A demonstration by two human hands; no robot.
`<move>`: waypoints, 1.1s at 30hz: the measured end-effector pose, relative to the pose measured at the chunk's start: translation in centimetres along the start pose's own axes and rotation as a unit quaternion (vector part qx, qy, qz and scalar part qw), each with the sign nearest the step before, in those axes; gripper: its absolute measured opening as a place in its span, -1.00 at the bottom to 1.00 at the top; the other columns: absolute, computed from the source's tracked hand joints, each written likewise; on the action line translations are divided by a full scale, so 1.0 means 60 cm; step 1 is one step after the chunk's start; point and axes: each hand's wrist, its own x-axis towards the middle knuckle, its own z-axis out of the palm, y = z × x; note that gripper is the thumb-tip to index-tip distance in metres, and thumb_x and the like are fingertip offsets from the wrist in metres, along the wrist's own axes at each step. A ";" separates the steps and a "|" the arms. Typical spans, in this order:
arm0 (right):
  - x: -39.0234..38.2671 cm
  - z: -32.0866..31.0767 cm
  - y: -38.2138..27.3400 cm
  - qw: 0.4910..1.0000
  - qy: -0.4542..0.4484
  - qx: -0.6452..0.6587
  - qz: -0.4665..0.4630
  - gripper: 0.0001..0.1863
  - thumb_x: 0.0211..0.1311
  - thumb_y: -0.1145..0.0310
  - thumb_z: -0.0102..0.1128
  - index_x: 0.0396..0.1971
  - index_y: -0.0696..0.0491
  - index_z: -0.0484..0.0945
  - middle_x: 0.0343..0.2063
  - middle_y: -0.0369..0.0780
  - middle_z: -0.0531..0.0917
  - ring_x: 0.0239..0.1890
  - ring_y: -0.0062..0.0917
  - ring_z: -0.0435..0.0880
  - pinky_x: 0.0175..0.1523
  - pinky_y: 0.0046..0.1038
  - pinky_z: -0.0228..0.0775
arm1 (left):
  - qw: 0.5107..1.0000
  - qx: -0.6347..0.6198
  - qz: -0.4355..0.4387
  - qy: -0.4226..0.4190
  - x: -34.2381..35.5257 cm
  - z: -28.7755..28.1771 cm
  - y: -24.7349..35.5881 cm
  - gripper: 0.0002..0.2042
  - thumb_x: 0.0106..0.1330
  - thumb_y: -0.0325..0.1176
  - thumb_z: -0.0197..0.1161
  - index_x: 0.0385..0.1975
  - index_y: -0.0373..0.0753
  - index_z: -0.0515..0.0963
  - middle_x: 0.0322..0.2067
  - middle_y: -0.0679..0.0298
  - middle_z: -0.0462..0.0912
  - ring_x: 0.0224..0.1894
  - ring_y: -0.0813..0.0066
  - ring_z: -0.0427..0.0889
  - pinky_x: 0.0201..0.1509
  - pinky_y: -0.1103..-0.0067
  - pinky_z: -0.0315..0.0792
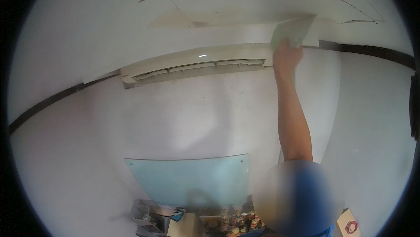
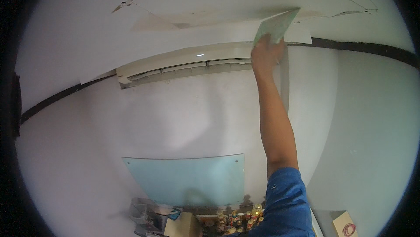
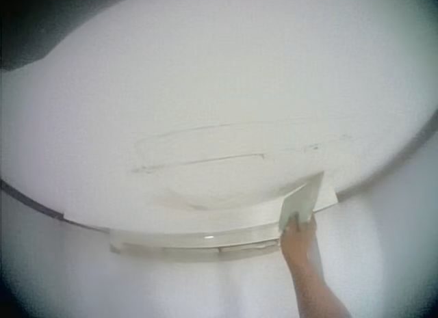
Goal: The person mixes a white paste in a bucket using a trowel, then applies the paste to the ceiling near an air conditioning unit using a green plastering float. The person repeatedly scoops paste and smooths it onto the ceiling surface.
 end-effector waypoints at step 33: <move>-0.426 -0.134 -0.140 0.788 -0.129 0.391 0.458 -0.59 0.25 0.52 0.21 0.07 0.31 0.38 -0.06 -0.11 0.59 -0.08 -0.48 0.59 0.06 -0.45 0.41 | 0.997 0.037 0.060 -0.011 -0.064 0.034 -0.021 -0.69 0.42 -0.10 0.00 -0.36 -0.21 0.51 -0.46 0.17 0.58 -0.43 0.23 0.54 -0.36 0.36 0.48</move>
